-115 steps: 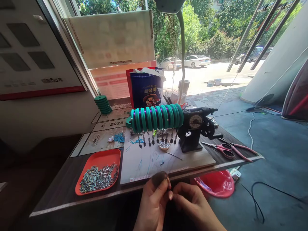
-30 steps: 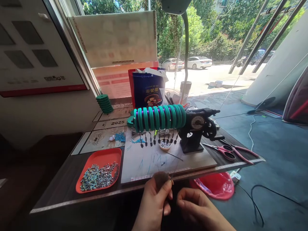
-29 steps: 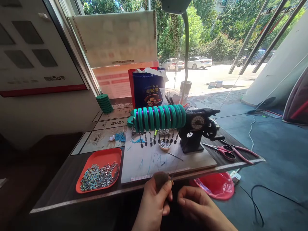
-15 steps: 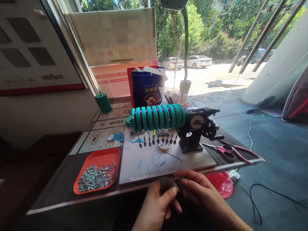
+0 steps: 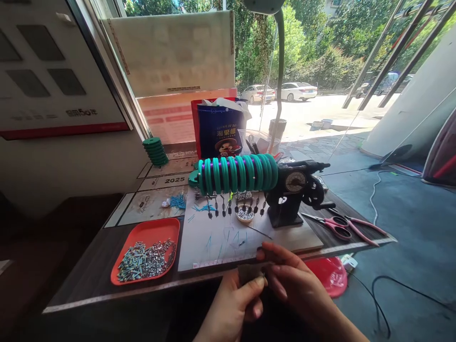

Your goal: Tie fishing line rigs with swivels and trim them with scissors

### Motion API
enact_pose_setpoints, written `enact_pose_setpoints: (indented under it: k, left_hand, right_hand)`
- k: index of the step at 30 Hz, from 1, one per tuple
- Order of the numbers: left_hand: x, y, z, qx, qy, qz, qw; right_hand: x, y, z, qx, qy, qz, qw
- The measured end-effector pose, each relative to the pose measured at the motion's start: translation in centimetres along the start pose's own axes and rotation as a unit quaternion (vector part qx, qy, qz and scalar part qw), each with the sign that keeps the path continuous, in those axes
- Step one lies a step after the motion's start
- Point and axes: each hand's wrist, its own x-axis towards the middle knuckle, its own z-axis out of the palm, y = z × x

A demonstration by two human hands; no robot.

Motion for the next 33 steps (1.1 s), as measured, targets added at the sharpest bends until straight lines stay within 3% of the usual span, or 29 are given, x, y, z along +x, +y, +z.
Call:
enact_pose_setpoints:
  k: [4,10,13,15,16,18,20,22,25,29,31,33]
  left_hand:
    - [0.1,-0.5,-0.1,-0.016,-0.001,-0.005,1.0]
    - [0.4,-1.1,0.1,-0.002,-0.003,-0.005,1.0]
    - [0.4,-1.2,0.1,-0.011,0.019,-0.013,1.0]
    - [0.5,-1.4,0.0,-0.019,0.027,-0.017,0.999]
    - [0.6,-1.5,-0.1,-0.021,0.029,-0.02,0.999]
    - [0.6,-1.7,-0.1,-0.005,0.038,-0.018,0.999]
    - [0.4,-1.7,-0.1,0.039,0.064,0.021,0.997]
    - [0.2,-1.4,-0.1,0.099,0.089,0.08,0.988]
    - [-0.1,-0.6,-0.2,0.152,0.075,0.136,0.976]
    - [-0.5,0.4,-0.6,0.119,0.072,0.137,0.981]
    - [-0.7,0.8,-0.8,0.117,0.088,0.126,0.981]
    - [-0.8,1.2,-0.9,0.122,0.103,0.123,0.98]
  right_hand:
    - [-0.8,0.4,-0.8,-0.107,0.031,-0.05,0.993]
    - [-0.9,0.8,-1.0,-0.176,0.08,-0.058,0.98]
    - [-1.3,0.8,-0.9,-0.283,0.091,-0.087,0.951]
    - [-1.9,0.7,-1.0,-0.426,0.08,-0.18,0.883]
    - [-2.2,0.6,-1.0,-0.505,0.059,-0.248,0.825]
    - [-2.9,0.1,-0.9,-0.627,0.011,-0.397,0.67]
    - [-3.2,-0.7,-0.4,-0.702,-0.032,-0.494,0.512]
    - [-3.0,-2.0,0.7,-0.745,-0.06,-0.524,0.409]
    - [-1.7,-4.4,2.8,-0.783,-0.152,-0.488,0.355]
    - [1.0,-6.6,4.6,-0.817,-0.315,-0.377,0.302]
    - [2.2,-6.8,5.0,-0.819,-0.346,-0.345,0.302]
    - [3.2,-6.6,5.3,-0.816,-0.347,-0.319,0.334]
